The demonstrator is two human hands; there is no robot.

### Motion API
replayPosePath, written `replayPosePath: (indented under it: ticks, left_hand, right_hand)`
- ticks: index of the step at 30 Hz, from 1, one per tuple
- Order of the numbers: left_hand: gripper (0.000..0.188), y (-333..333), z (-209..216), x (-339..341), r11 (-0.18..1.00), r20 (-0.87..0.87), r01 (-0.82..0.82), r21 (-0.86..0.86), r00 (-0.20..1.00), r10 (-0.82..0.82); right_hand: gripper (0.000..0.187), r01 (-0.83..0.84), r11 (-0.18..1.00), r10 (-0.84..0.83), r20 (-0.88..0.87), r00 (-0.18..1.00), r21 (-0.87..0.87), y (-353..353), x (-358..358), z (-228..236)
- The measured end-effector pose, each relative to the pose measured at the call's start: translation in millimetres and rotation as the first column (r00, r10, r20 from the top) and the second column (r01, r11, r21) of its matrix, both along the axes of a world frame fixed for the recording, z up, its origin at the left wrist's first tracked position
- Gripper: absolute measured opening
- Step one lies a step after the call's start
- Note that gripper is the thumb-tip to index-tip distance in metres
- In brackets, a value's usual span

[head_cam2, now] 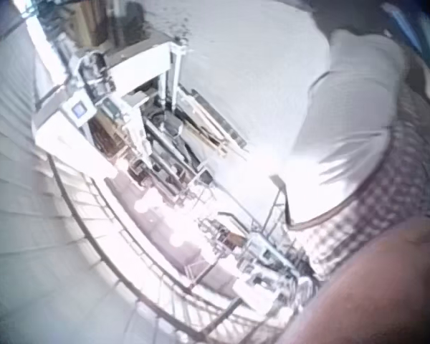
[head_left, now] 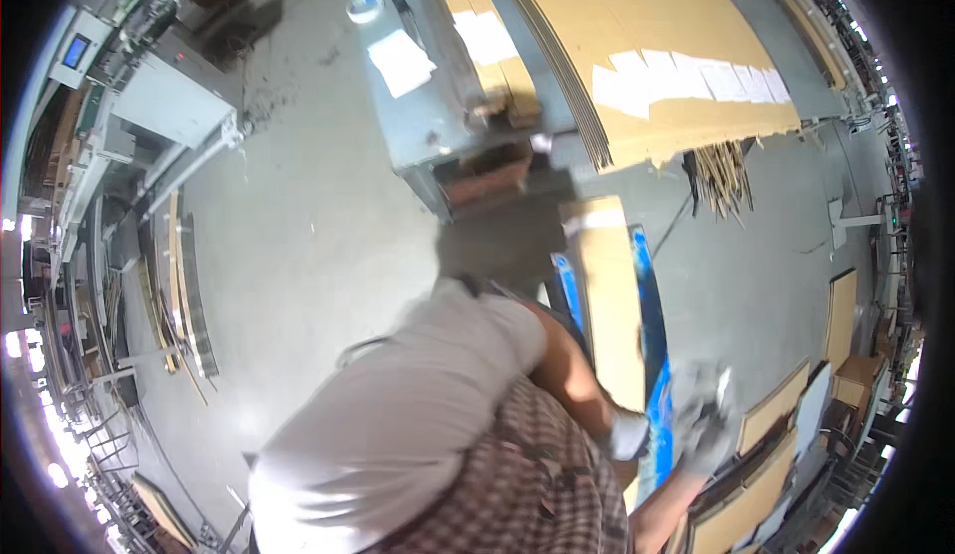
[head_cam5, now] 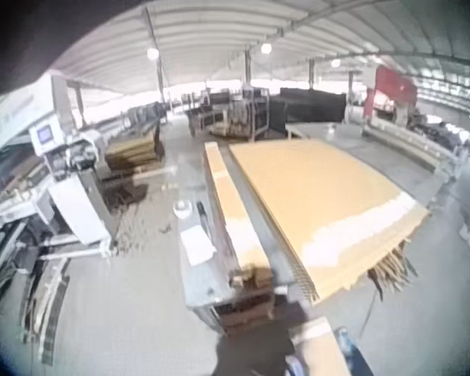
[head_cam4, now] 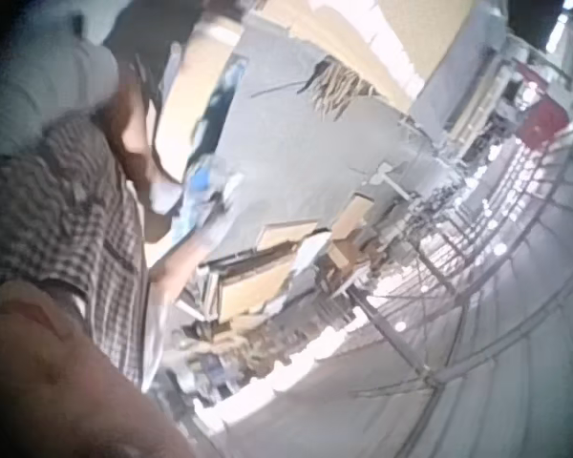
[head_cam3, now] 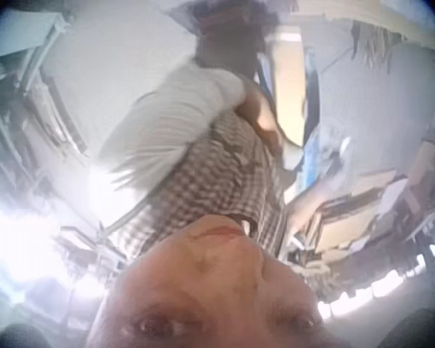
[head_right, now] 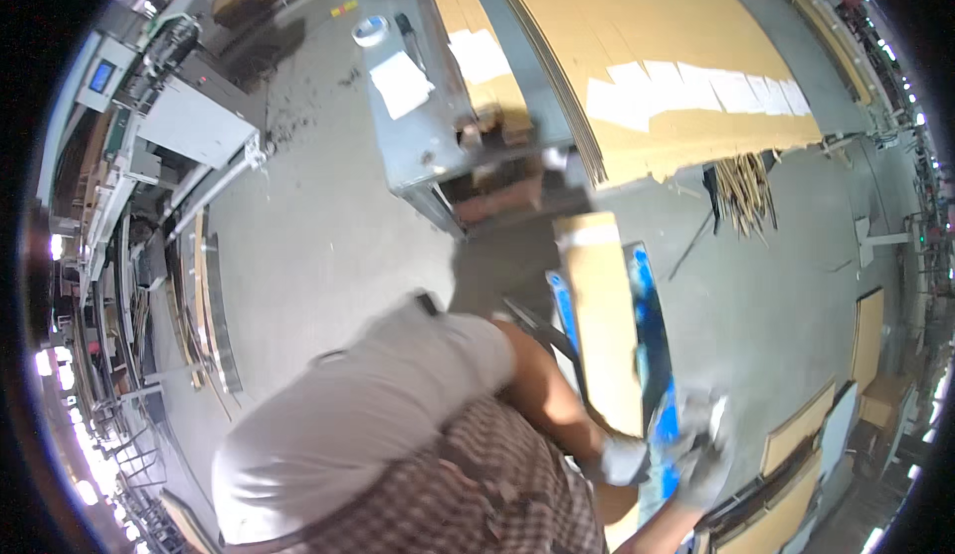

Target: Packing long thin boards into a stack and securing them with tape and labels.

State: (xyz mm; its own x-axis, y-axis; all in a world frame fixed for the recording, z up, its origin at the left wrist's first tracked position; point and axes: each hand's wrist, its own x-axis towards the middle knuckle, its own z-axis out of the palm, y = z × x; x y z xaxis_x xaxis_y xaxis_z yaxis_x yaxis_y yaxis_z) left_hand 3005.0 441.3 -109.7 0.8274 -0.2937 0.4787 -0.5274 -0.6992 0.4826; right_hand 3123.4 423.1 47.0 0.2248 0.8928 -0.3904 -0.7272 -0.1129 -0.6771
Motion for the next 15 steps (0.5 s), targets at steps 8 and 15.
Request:
replayPosePath:
  ticks: [8,15]
  left_hand:
    - [0.066,51,105,-46,0.984,-0.395,0.165,0.075,0.910,-0.122]
    - [0.082,145,107,-195,0.915,-0.233,0.054,-0.400,0.959,-0.159]
  right_hand:
    - [0.065,0.276,0.960,-0.277,0.232,0.932,0.039,-315,-155,-104]
    - [0.058,0.616,0.616,-0.788,0.383,0.483,0.491,-307,-40,64]
